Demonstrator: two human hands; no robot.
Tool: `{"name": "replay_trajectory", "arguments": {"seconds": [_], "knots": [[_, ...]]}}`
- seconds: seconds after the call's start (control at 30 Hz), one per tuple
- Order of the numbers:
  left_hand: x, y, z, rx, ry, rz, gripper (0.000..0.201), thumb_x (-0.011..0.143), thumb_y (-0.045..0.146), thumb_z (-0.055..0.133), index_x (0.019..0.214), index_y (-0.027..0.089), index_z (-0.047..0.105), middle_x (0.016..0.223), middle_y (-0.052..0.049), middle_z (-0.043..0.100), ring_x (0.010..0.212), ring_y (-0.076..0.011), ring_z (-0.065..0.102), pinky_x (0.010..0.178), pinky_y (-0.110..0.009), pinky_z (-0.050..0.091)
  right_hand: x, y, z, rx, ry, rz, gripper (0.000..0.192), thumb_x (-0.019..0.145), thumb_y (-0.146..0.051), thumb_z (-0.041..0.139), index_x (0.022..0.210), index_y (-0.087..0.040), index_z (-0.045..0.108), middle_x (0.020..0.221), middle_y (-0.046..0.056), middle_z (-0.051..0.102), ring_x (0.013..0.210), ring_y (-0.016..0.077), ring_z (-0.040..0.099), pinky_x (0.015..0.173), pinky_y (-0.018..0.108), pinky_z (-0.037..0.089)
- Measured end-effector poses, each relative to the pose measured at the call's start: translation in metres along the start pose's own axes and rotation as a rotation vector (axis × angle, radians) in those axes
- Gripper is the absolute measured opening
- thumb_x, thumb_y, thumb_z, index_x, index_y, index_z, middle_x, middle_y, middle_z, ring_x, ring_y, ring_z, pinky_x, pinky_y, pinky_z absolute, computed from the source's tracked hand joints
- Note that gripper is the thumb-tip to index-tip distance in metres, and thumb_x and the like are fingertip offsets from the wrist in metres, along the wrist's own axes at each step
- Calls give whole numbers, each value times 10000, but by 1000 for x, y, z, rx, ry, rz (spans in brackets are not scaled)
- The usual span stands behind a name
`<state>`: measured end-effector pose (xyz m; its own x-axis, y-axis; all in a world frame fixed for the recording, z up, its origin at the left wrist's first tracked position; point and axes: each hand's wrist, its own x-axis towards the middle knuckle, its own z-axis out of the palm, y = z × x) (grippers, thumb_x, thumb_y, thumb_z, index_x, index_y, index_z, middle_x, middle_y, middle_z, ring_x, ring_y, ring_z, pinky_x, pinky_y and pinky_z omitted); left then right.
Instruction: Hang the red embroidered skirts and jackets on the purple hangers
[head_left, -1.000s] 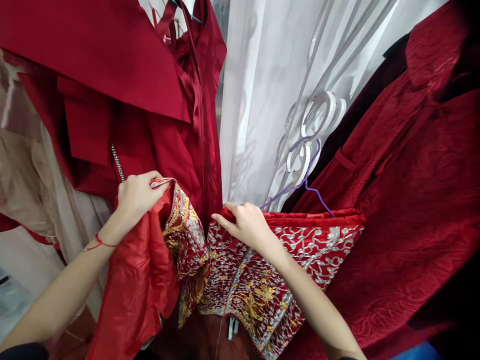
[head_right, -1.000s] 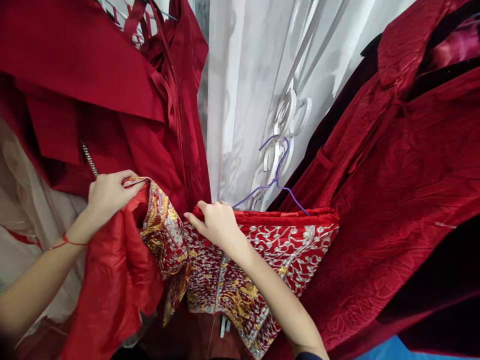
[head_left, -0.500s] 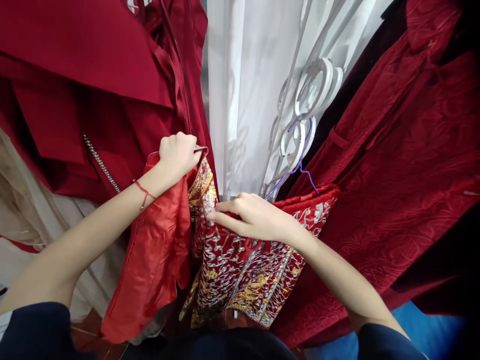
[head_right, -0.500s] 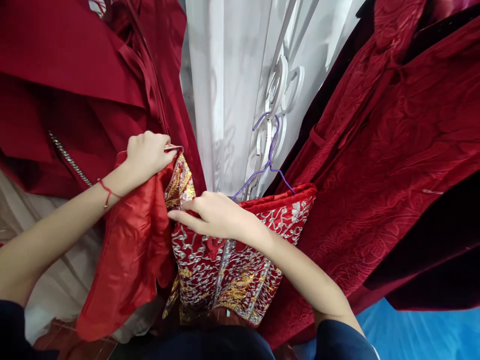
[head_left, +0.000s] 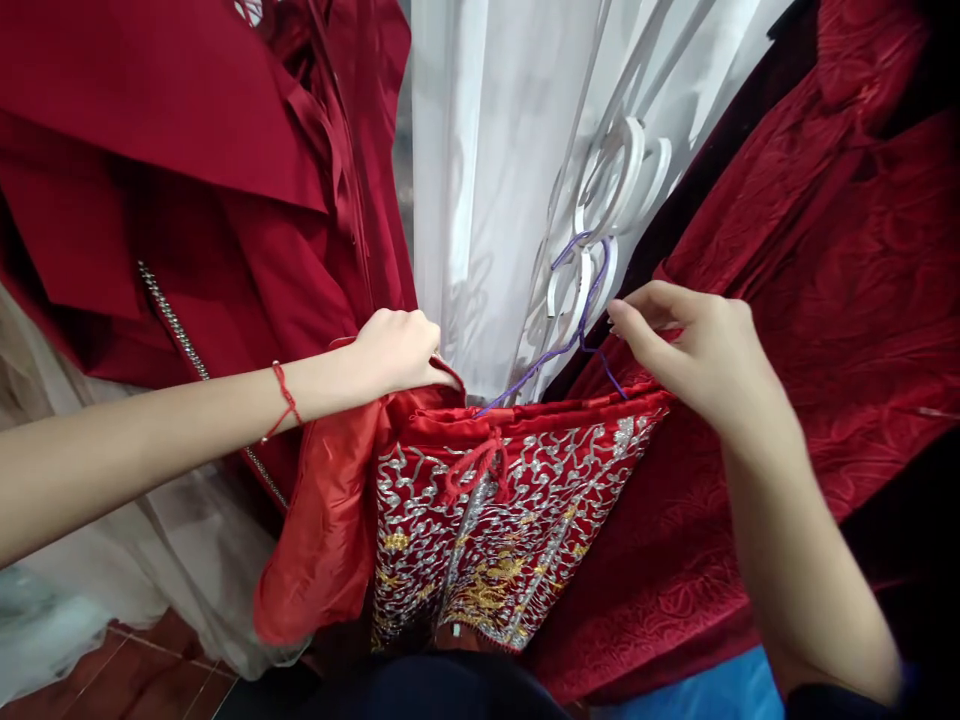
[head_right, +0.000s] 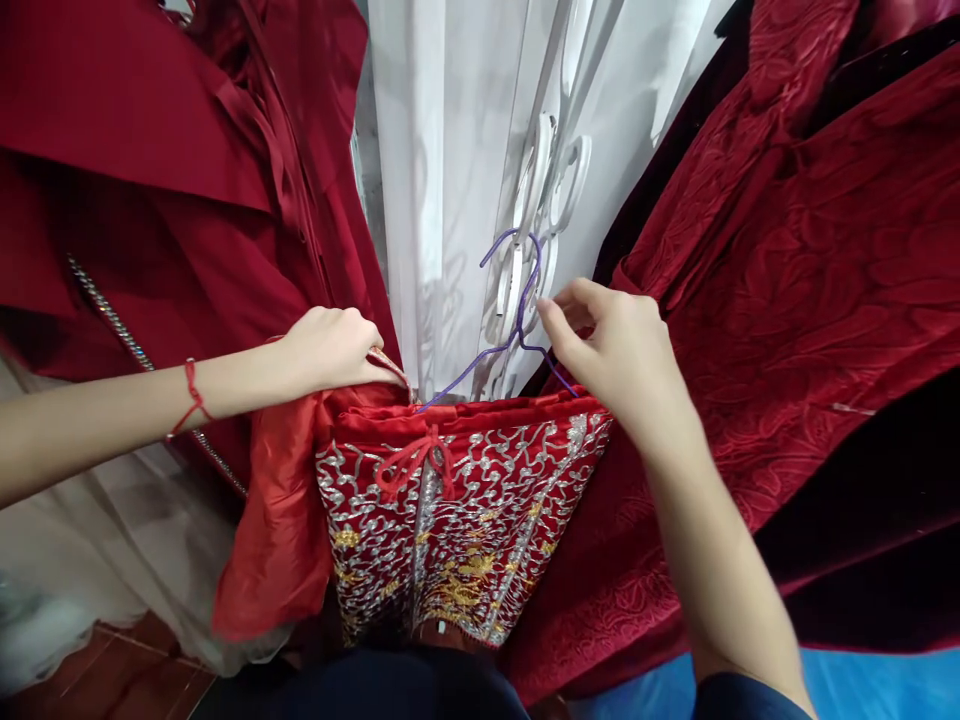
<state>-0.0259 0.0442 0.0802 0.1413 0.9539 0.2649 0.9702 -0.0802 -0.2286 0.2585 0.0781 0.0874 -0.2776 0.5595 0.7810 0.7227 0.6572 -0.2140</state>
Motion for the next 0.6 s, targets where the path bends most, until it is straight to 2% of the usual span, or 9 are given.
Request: {"name": "replay_trajectory", "arguments": {"seconds": [0.1,0.17,0.27,0.33,0.43,0.6], "knots": [[8,4,-14,-44,80,-58,626,773,712,636,980,133,756,914,-137,686,1044,-383,660,906,-417,447,8,47,7,247,-407,8,455,876,-614,566,771,-193,701,671,36,708,563,147,611,546,277,448],[17,10,-28,-66,137,-100,676,772,739,616,1040,130,739,949,-121,666,1100,-391,630,950,-441,416,13,65,17,434,-631,83,521,851,-685,552,762,-194,701,651,50,718,541,159,632,519,281,475],[33,21,-43,-97,207,-138,724,801,759,557,1109,122,709,990,-109,632,1173,-423,579,983,-483,371,22,72,30,540,-847,210,541,781,-720,627,759,-185,700,589,54,702,480,150,615,456,256,445],[43,28,-45,-123,234,-150,729,818,758,533,1125,118,698,1010,-113,618,1205,-441,552,988,-500,355,28,69,37,528,-964,214,557,745,-726,666,768,-172,716,515,30,657,410,116,555,409,227,387],[55,35,-40,-143,234,-155,717,821,743,548,1140,116,690,1044,-124,614,1219,-446,539,987,-507,356,32,61,46,517,-1019,171,613,729,-763,648,789,-160,739,488,5,633,347,77,482,383,210,356],[69,52,-38,-136,101,-91,621,819,662,608,1125,134,718,1003,-115,652,1155,-406,584,979,-506,391,28,51,64,640,-931,136,659,722,-801,605,657,-152,700,473,7,629,320,69,467,375,205,357]]}}
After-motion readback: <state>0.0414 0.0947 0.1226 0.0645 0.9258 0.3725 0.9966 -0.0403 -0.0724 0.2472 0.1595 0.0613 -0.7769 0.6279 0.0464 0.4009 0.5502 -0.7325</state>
